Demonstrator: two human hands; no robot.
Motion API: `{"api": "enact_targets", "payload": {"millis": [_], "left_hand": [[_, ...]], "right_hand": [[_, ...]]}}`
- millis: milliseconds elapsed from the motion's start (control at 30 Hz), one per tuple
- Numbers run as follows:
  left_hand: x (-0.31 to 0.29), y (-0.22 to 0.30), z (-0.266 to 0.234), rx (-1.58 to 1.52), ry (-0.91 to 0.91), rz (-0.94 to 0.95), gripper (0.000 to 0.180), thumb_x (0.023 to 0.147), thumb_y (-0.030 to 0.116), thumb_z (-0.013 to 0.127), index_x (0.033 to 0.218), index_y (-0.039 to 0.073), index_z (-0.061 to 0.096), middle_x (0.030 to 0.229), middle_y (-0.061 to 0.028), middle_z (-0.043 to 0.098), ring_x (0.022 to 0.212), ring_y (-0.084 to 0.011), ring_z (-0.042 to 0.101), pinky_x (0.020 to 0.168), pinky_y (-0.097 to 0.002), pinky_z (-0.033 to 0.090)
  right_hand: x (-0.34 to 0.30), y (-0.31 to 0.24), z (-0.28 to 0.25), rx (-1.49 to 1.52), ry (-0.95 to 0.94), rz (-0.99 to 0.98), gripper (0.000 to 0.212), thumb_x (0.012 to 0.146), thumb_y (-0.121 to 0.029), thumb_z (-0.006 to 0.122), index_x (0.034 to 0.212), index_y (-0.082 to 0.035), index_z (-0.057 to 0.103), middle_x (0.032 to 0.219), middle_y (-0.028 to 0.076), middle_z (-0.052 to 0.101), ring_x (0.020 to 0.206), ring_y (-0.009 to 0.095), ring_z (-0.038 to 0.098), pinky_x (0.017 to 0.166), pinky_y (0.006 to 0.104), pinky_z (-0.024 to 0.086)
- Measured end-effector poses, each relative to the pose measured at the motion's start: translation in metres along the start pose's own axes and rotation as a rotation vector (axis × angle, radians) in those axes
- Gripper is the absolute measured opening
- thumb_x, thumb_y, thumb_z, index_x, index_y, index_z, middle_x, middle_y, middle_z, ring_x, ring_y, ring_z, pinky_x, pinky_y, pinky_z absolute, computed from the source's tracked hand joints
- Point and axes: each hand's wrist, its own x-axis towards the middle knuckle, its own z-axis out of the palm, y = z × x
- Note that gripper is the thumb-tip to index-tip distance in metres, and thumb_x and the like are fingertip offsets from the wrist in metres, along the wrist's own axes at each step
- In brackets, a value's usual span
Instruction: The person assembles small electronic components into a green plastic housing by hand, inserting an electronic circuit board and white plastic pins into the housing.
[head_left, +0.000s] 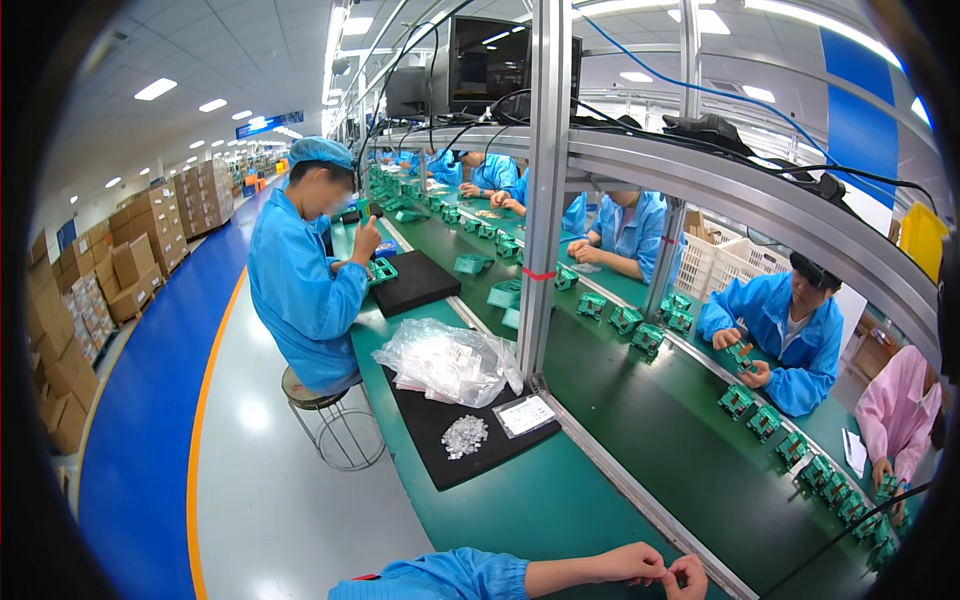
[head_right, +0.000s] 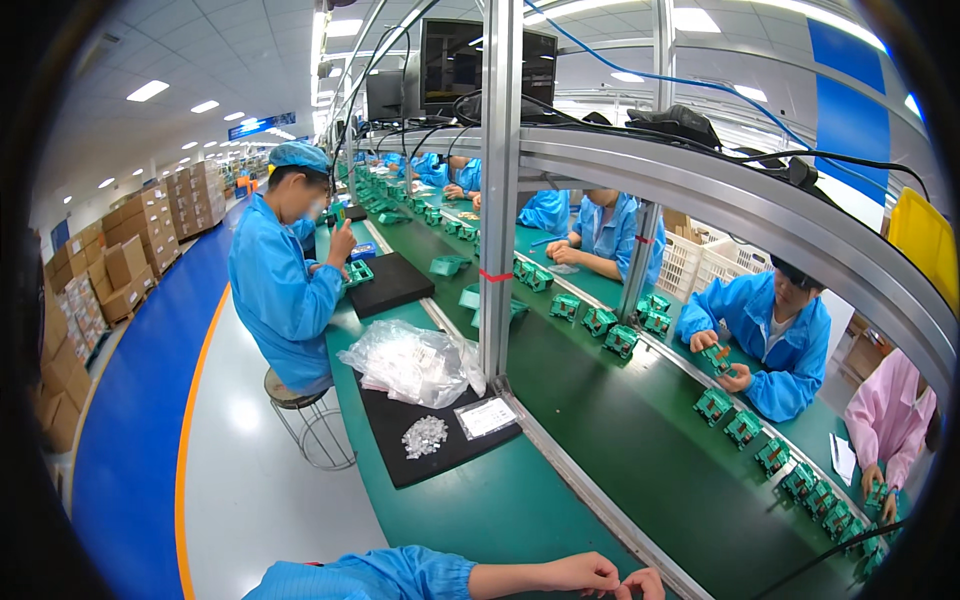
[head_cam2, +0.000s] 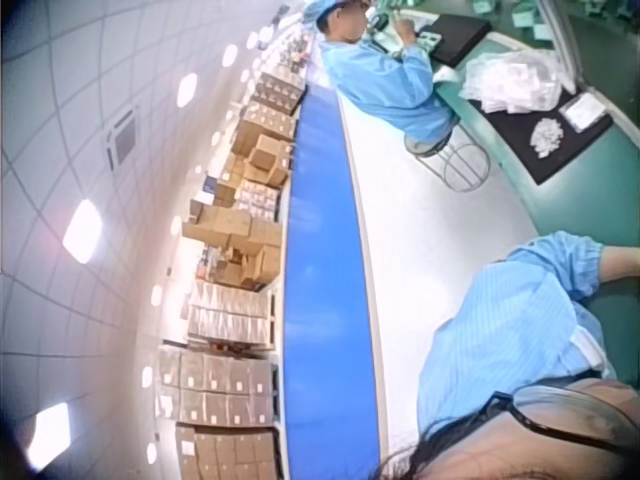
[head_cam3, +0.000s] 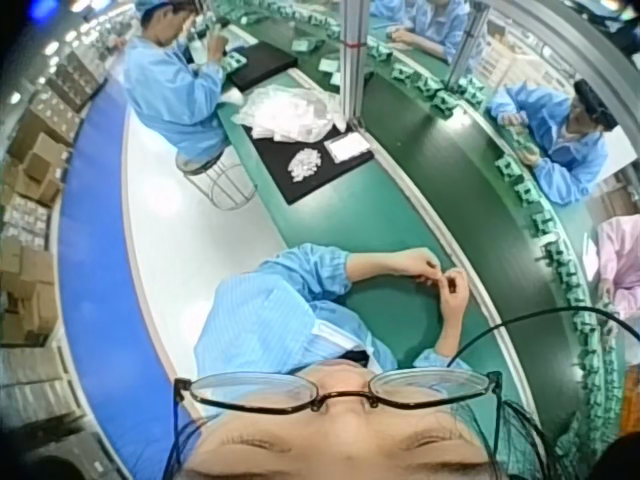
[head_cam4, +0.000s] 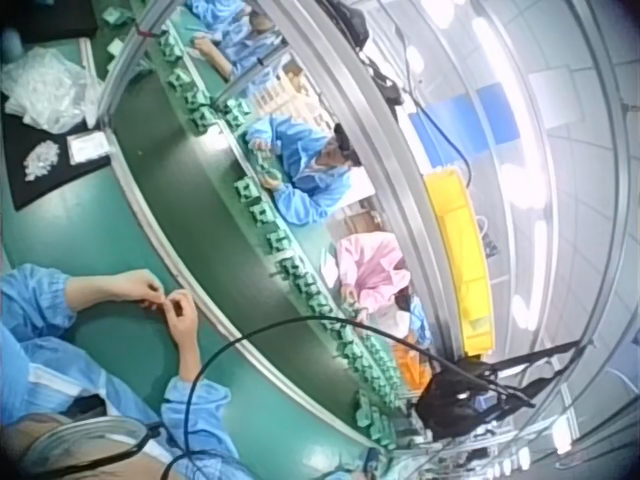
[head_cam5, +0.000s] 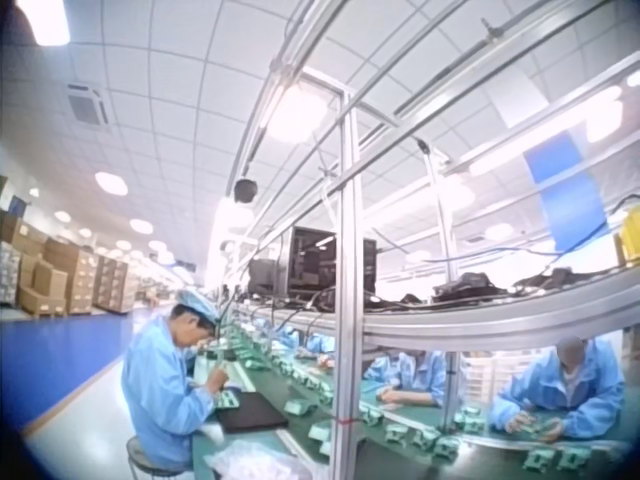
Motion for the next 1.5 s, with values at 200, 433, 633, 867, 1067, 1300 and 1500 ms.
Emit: {"api": "enact_targets", "payload": {"millis": [200, 433, 633, 867, 1067, 1300, 1500], "left_hand": [[0.001, -0.001, 0.003, -0.036, -0.004, -0.015, 0.025, 0.080, 0.025, 0.048, 0.066, 0.005, 0.052, 0.058, 0.0008, 0.048, 0.048, -0.0057, 0.043, 0.044, -0.0188, 0.035], [0.001, 0.005, 0.002, 0.091, -0.007, -0.006, 0.020, 0.083, 0.024, 0.046, 0.077, 0.006, 0.053, 0.066, 0.0022, 0.048, 0.062, -0.0061, 0.044, 0.056, -0.0207, 0.038], [-0.003, 0.007, 0.004, 0.323, 0.129, 0.187, 0.018, 0.081, 0.021, 0.050, 0.086, 0.004, 0.055, 0.069, -0.0004, 0.049, 0.063, -0.0093, 0.045, 0.059, -0.0237, 0.038], [-0.005, 0.008, 0.006, 0.515, 0.124, 0.303, 0.020, 0.080, 0.023, 0.051, 0.087, 0.005, 0.054, 0.074, -0.0060, 0.051, 0.066, -0.0171, 0.049, 0.059, -0.0276, 0.040], [-0.006, 0.008, 0.006, 0.640, 0.136, 0.325, 0.021, 0.080, 0.024, 0.050, 0.091, 0.005, 0.054, 0.077, -0.0078, 0.052, 0.072, -0.0214, 0.050, 0.065, -0.0316, 0.040], [-0.004, 0.004, 0.005, 0.675, 0.125, 0.333, 0.022, 0.081, 0.024, 0.048, 0.091, 0.005, 0.054, 0.078, -0.0087, 0.053, 0.076, -0.0237, 0.050, 0.070, -0.0331, 0.040], [-0.006, 0.004, 0.004, 0.709, 0.149, 0.332, 0.021, 0.080, 0.023, 0.049, 0.092, 0.006, 0.054, 0.076, -0.0091, 0.053, 0.078, -0.0255, 0.050, 0.070, -0.0336, 0.040]], "right_hand": [[-0.003, 0.001, -0.002, 0.090, -0.009, 0.089, 0.011, 0.077, -0.006, 0.055, 0.072, -0.001, 0.047, 0.067, 0.005, 0.044, 0.060, 0.013, 0.042, 0.056, 0.0236, 0.036], [-0.004, 0.007, 0.001, 0.035, 0.105, 0.108, 0.009, 0.078, -0.006, 0.053, 0.071, -0.001, 0.048, 0.066, 0.006, 0.047, 0.059, 0.014, 0.044, 0.055, 0.0245, 0.037], [-0.004, 0.004, 0.002, 0.008, 0.132, 0.121, 0.006, 0.075, -0.003, 0.053, 0.072, 0.000, 0.050, 0.068, 0.008, 0.051, 0.061, 0.016, 0.048, 0.057, 0.0262, 0.040], [-0.004, 0.006, 0.003, -0.055, 0.152, 0.096, 0.004, 0.074, -0.002, 0.053, 0.073, 0.000, 0.050, 0.068, 0.010, 0.052, 0.062, 0.021, 0.050, 0.059, 0.0287, 0.041], [-0.004, 0.007, 0.003, -0.081, 0.165, 0.083, 0.004, 0.074, -0.002, 0.054, 0.073, 0.000, 0.051, 0.068, 0.011, 0.052, 0.062, 0.022, 0.050, 0.059, 0.0295, 0.041], [-0.006, 0.016, 0.005, -0.072, 0.168, 0.096, 0.007, 0.075, -0.005, 0.055, 0.071, 0.000, 0.051, 0.065, 0.009, 0.051, 0.060, 0.017, 0.048, 0.055, 0.0282, 0.040], [-0.004, 0.013, 0.006, -0.071, 0.175, 0.066, 0.009, 0.075, -0.005, 0.055, 0.071, 0.000, 0.050, 0.063, 0.007, 0.049, 0.056, 0.016, 0.045, 0.053, 0.0264, 0.039]]}}
